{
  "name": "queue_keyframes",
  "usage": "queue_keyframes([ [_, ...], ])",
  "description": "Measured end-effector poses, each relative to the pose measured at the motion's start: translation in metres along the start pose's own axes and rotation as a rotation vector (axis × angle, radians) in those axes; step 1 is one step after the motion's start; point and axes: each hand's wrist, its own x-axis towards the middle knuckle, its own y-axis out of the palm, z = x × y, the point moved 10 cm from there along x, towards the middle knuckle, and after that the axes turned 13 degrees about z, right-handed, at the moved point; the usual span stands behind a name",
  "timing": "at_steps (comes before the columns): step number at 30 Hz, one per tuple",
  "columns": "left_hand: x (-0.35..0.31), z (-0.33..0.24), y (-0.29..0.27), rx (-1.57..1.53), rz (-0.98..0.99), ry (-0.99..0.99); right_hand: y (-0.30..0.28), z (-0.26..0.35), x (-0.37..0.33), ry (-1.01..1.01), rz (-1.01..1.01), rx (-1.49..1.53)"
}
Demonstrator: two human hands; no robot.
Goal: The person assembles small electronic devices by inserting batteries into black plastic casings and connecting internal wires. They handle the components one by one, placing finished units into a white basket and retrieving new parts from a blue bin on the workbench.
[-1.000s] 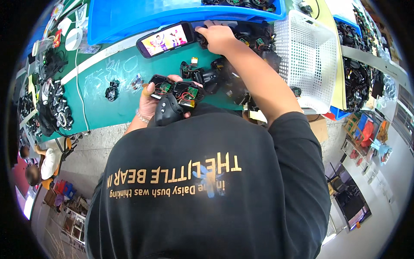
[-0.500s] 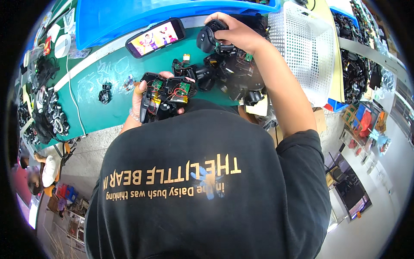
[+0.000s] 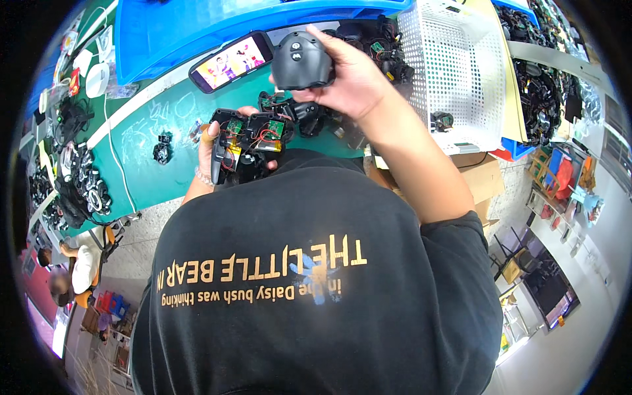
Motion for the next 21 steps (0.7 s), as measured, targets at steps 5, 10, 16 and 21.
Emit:
queue_keyframes([
  [5,-0.005,0.0,-0.001,-0.017,-0.009,0.012,0.006,-0.04,-0.01,-0.113,-0.173,0.374],
  [10,-0.011,0.004,-0.001,-0.052,0.019,0.028,0.025,-0.047,-0.015,-0.152,-0.113,0.436],
  [16,-0.014,0.007,0.007,-0.012,0.096,-0.004,0.029,-0.034,-0.033,-0.195,-0.197,0.1],
  [21,-0.006,0.009,0.011,0.02,0.116,0.004,0.076,-0.015,-0.045,-0.078,-0.191,-0.861],
])
